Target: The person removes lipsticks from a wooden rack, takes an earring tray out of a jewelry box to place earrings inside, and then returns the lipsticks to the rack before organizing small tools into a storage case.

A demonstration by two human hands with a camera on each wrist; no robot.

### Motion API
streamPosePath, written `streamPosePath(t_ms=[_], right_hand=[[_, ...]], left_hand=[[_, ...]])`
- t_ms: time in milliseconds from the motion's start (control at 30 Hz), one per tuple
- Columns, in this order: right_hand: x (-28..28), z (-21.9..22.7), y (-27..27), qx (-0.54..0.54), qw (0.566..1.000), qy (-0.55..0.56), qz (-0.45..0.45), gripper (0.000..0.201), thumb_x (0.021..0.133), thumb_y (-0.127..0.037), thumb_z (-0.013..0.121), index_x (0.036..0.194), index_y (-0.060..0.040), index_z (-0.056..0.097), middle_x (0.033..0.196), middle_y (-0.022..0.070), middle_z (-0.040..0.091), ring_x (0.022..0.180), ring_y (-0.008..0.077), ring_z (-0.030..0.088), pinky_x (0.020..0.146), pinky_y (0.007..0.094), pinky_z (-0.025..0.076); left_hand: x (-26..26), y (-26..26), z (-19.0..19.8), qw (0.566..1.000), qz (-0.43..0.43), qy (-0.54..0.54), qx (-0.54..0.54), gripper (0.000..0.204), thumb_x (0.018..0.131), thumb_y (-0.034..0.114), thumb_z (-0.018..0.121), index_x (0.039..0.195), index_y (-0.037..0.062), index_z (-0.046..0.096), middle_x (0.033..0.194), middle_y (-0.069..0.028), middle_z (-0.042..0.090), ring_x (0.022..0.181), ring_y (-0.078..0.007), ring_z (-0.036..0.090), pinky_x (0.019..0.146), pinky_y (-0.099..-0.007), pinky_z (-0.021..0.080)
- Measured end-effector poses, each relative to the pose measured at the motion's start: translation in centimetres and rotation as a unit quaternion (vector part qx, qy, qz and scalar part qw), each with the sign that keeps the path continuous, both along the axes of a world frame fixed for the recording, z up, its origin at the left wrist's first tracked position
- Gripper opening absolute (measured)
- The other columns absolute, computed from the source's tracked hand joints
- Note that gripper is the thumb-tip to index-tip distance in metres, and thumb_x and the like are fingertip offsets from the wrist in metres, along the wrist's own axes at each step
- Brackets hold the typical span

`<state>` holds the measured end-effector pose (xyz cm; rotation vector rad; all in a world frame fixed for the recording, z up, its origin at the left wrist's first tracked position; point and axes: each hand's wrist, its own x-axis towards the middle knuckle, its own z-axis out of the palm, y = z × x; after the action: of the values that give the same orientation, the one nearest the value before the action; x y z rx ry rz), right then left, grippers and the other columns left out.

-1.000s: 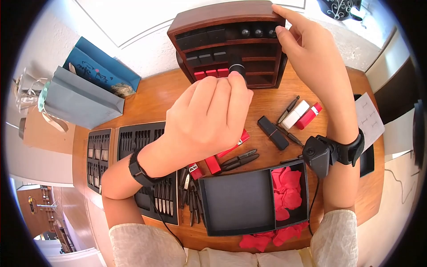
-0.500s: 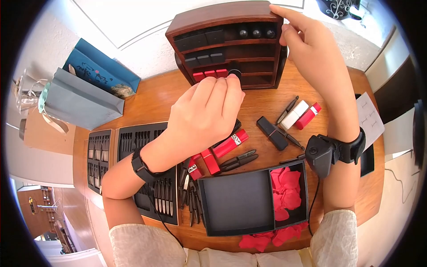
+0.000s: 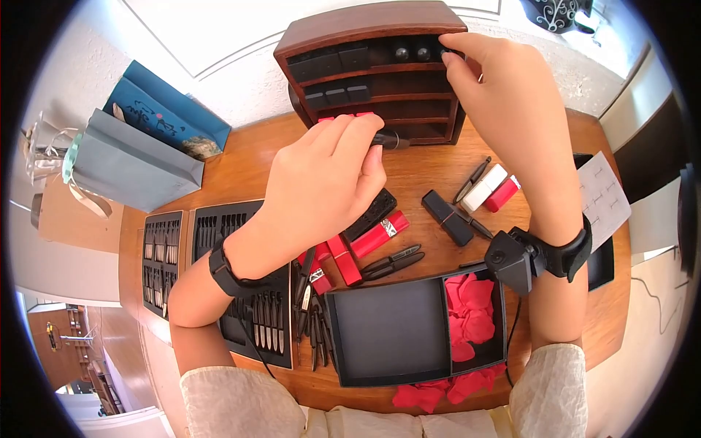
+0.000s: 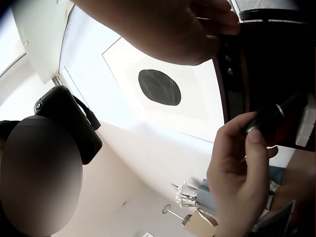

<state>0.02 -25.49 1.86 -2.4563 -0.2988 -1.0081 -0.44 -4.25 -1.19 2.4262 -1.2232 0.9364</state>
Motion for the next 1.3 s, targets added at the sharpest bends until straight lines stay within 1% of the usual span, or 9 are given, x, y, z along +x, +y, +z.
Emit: streamPosePath(t_ms=[67, 100, 167, 267, 300, 367, 767, 900, 1300], right_hand=[[0.3, -0.5, 0.4, -0.101, 0.993, -0.003, -0.064, 0.025, 0.089, -0.017, 0.062, 0.106, -0.0005, 0.07, 0.081, 0.0194, 0.069, 0.077, 0.0352, 0.067, 0.07, 0.0394, 0.053], [0.5, -0.9, 0.5, -0.101, 0.993, -0.003, -0.063, 0.025, 0.089, -0.017, 0.062, 0.106, -0.0005, 0.07, 0.081, 0.0194, 0.069, 0.077, 0.0352, 0.067, 0.07, 0.0394, 0.053], [0.8, -1.7, 0.7, -0.158, 0.98, -0.093, -0.083, 0.005, 0.08, -0.009, 0.064, 0.078, -0.0041, 0.062, 0.067, 0.0145, 0.065, 0.068, 0.0337, 0.068, 0.063, 0.0419, 0.055], [1.1, -2.2, 1.1, -0.162, 0.977, -0.105, -0.09, 0.005, 0.077, -0.008, 0.065, 0.075, -0.0061, 0.06, 0.067, 0.015, 0.063, 0.068, 0.0344, 0.067, 0.062, 0.0411, 0.055], [1.2, -2.1, 1.1, -0.163, 0.977, -0.105, -0.089, 0.005, 0.077, -0.008, 0.065, 0.075, -0.0061, 0.06, 0.067, 0.015, 0.063, 0.068, 0.0344, 0.067, 0.062, 0.0411, 0.055], [1.3, -2.0, 1.1, -0.139, 0.983, -0.081, -0.091, 0.018, 0.091, -0.012, 0.059, 0.102, 0.0005, 0.066, 0.091, 0.017, 0.067, 0.081, 0.0368, 0.065, 0.073, 0.042, 0.053], [1.1, -2.1, 2.2, -0.091, 0.988, -0.126, -0.019, 0.016, 0.088, -0.007, 0.061, 0.101, 0.0011, 0.066, 0.091, 0.016, 0.066, 0.083, 0.037, 0.064, 0.074, 0.0409, 0.052], [1.5, -2.4, 2.2, -0.074, 0.987, -0.14, -0.021, 0.016, 0.087, -0.006, 0.062, 0.101, 0.0001, 0.067, 0.092, 0.0148, 0.066, 0.083, 0.0363, 0.064, 0.075, 0.0403, 0.052], [1.3, -2.1, 1.8, -0.072, 0.988, -0.13, -0.032, 0.015, 0.089, -0.012, 0.063, 0.098, -0.0019, 0.069, 0.091, 0.0114, 0.068, 0.079, 0.0343, 0.065, 0.071, 0.039, 0.052]], left_hand=[[-0.1, 0.2, -0.1, 1.0, -0.001, 0.027, -0.014, 0.023, 0.081, 0.003, 0.064, 0.105, 0.0025, 0.061, 0.085, -0.0125, 0.064, 0.071, -0.0284, 0.064, 0.063, -0.0359, 0.051], [0.0, 0.3, -0.2, 1.0, -0.001, 0.028, -0.014, 0.023, 0.081, 0.003, 0.064, 0.105, 0.0025, 0.061, 0.085, -0.0125, 0.064, 0.071, -0.0284, 0.064, 0.063, -0.0359, 0.051], [0.3, 0.4, -0.5, 1.0, -0.013, -0.003, -0.011, 0.022, 0.08, 0.007, 0.065, 0.1, 0.0037, 0.059, 0.081, -0.0086, 0.062, 0.071, -0.0245, 0.063, 0.059, -0.0338, 0.053], [0.3, 0.4, -0.7, 1.0, -0.011, -0.001, -0.01, 0.021, 0.08, 0.007, 0.065, 0.1, 0.0036, 0.059, 0.08, -0.0082, 0.061, 0.07, -0.0241, 0.063, 0.058, -0.0337, 0.052], [0.4, 0.5, -0.7, 1.0, -0.01, 0.0, -0.011, 0.021, 0.08, 0.007, 0.065, 0.1, 0.0036, 0.059, 0.08, -0.0082, 0.061, 0.07, -0.0241, 0.063, 0.058, -0.0337, 0.052], [0.5, 0.6, -0.9, 1.0, -0.016, -0.007, -0.012, 0.021, 0.079, 0.007, 0.065, 0.1, 0.0036, 0.059, 0.079, -0.008, 0.061, 0.069, -0.0239, 0.062, 0.057, -0.0339, 0.052], [0.3, 0.4, -1.1, 0.998, -0.018, 0.054, -0.025, 0.023, 0.081, 0.002, 0.064, 0.103, 0.002, 0.061, 0.086, -0.0126, 0.065, 0.073, -0.0275, 0.066, 0.064, -0.0356, 0.052], [0.6, 0.4, -1.5, 0.999, -0.023, 0.026, -0.022, 0.02, 0.081, 0.007, 0.064, 0.1, 0.0038, 0.059, 0.081, -0.0092, 0.062, 0.072, -0.0262, 0.064, 0.06, -0.0356, 0.053], [0.1, 2.5, -0.6, 0.989, 0.017, 0.147, -0.002, 0.019, 0.084, 0.008, 0.065, 0.102, 0.0062, 0.058, 0.077, -0.0096, 0.064, 0.071, -0.027, 0.066, 0.06, -0.0367, 0.052]])
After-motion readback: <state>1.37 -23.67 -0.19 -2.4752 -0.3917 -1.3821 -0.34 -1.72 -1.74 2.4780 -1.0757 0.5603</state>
